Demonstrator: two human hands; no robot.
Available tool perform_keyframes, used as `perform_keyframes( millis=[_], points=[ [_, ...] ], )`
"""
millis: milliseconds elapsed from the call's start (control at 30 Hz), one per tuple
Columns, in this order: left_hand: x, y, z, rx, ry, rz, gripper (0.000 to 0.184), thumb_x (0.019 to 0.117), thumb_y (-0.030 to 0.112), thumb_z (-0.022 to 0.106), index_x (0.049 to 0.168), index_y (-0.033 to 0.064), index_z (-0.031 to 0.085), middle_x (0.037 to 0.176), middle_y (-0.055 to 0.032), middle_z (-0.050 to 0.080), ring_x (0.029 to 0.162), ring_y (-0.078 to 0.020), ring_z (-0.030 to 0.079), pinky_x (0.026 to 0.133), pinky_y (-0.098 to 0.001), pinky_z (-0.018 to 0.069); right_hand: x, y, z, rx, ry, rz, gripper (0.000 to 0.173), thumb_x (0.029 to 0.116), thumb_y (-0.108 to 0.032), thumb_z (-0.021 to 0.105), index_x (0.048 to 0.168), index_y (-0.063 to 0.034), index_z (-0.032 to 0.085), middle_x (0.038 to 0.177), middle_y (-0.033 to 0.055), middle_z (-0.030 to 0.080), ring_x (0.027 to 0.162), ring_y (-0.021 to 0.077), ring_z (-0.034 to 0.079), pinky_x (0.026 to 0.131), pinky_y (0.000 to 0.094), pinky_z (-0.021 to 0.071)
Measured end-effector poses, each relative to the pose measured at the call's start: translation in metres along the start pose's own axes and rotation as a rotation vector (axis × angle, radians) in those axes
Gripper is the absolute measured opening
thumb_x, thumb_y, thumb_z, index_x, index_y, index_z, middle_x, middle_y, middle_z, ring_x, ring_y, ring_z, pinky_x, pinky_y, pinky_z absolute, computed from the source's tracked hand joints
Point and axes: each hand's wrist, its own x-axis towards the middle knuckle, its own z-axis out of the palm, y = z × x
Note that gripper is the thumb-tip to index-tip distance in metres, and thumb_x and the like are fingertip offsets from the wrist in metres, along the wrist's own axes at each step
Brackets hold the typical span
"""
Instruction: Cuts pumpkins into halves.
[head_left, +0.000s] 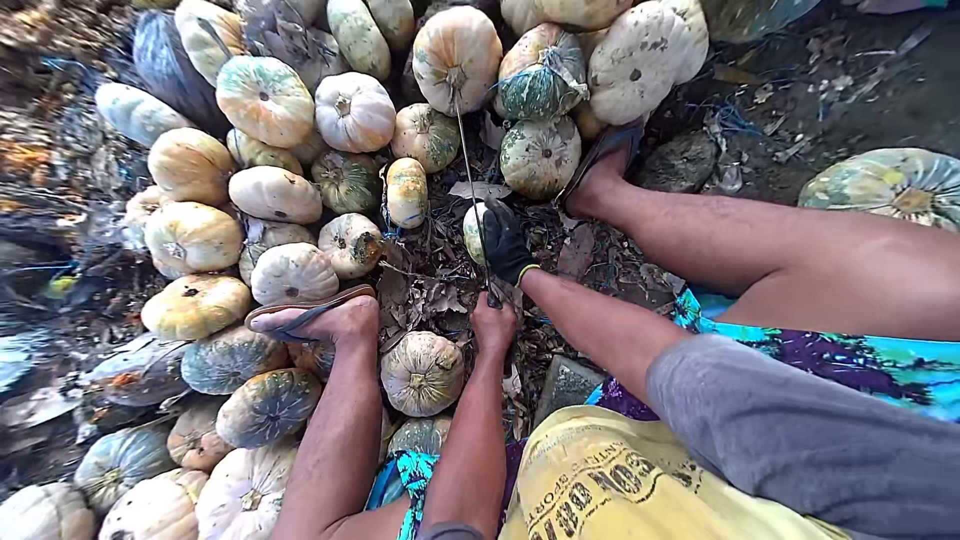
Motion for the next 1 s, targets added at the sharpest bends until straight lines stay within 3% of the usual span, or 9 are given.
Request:
perform_keyframes(
  millis=[100,167,267,467,633,733,833,933,1000],
  points=[
    [-0.037,-0.017,0.0,0.062,-0.008,-0.022,0.029,0.0912,0.02,0.066,0.116,0.0038,0.068,0.094,-0.0161,0.073,0.089,-0.0315,0.072,0.082,-0.0552,0.0565,-0.027,0.006,-0.017,0.014,-0.048,0.029,0.047,0.1106,-0.028,0.037,0.148,-0.0019,0.049,0.152,0.0189,0.05,0.143,0.0307,0.047,0.121,0.0464,0.0373],
    [-0.061,-0.027,0.006,0.092,-0.007,-0.043,0.029,0.0922,0.02,0.067,0.117,0.0046,0.068,0.095,-0.0161,0.073,0.09,-0.0319,0.072,0.083,-0.0555,0.0565,-0.02,-0.005,-0.034,0.037,-0.055,0.181,0.051,0.1123,-0.031,0.028,0.14,-0.0009,0.058,0.142,0.0205,0.058,0.135,0.0315,0.055,0.116,0.0471,0.0423],
    [-0.083,-0.041,0.017,0.12,0.012,-0.044,0.029,0.093,0.021,0.066,0.118,0.0055,0.068,0.093,-0.0155,0.074,0.088,-0.0315,0.073,0.081,-0.0544,0.0573,0.002,-0.01,-0.036,0.096,-0.179,0.335,0.055,0.1137,-0.035,0.022,0.147,-0.005,0.054,0.151,0.0176,0.052,0.144,0.0291,0.046,0.122,0.0482,0.0338],
    [-0.051,-0.009,-0.01,0.161,0.02,-0.025,0.03,0.0945,0.023,0.065,0.119,0.0057,0.068,0.1,-0.0159,0.074,0.097,-0.0314,0.073,0.087,-0.0539,0.0569,-0.004,-0.029,-0.029,0.086,-0.303,0.438,0.058,0.1131,-0.042,0.02,0.148,-0.0087,0.053,0.146,0.0203,0.057,0.139,0.0362,0.052,0.115,0.0594,0.0393],
    [-0.031,0.006,-0.013,0.149,0.01,-0.024,0.031,0.0939,0.024,0.064,0.121,0.008,0.067,0.103,-0.0161,0.074,0.1,-0.0317,0.072,0.087,-0.0546,0.0568,0.004,-0.032,-0.033,0.016,-0.237,0.323,0.057,0.113,-0.04,0.023,0.152,-0.0051,0.047,0.154,0.0197,0.049,0.145,0.0325,0.045,0.121,0.0517,0.035],
    [-0.034,0.003,-0.011,0.183,0.004,-0.002,0.029,0.0941,0.024,0.063,0.118,0.0079,0.067,0.098,-0.0144,0.074,0.095,-0.0312,0.073,0.084,-0.0539,0.0572,0.04,-0.085,-0.067,0.031,0.131,0.026,0.054,0.1116,-0.031,0.03,0.151,0.0023,0.045,0.159,0.0225,0.041,0.152,0.0318,0.034,0.126,0.0425,0.0285],
    [-0.037,-0.008,-0.002,0.228,-0.008,0.002,0.03,0.0938,0.025,0.064,0.118,0.0081,0.068,0.096,-0.0135,0.075,0.094,-0.0307,0.074,0.084,-0.0537,0.0576,0.073,-0.102,-0.064,-0.018,0.387,-0.249,0.053,0.1063,-0.023,0.043,0.15,0.008,0.044,0.157,0.0278,0.041,0.152,0.0373,0.033,0.127,0.0457,0.0275],
    [-0.034,-0.005,-0.002,0.241,-0.026,-0.042,0.036,0.0943,0.025,0.063,0.127,0.0095,0.066,0.101,-0.0146,0.075,0.098,-0.0323,0.074,0.086,-0.0552,0.058,0.086,-0.064,-0.028,-0.295,0.188,-0.246,0.067,0.1071,-0.041,0.042,0.16,-0.0024,0.03,0.167,0.0231,0.026,0.157,0.0359,0.022,0.129,0.0476,0.0192],
    [-0.032,-0.007,-0.003,0.235,-0.022,-0.046,0.035,0.0945,0.024,0.064,0.126,0.009,0.066,0.101,-0.015,0.075,0.098,-0.0325,0.074,0.086,-0.0547,0.0577,0.095,-0.066,-0.028,-0.329,0.141,-0.252,0.064,0.106,-0.039,0.044,0.159,-0.0038,0.034,0.166,0.0234,0.028,0.155,0.0367,0.026,0.127,0.0485,0.0229]
  ],
)
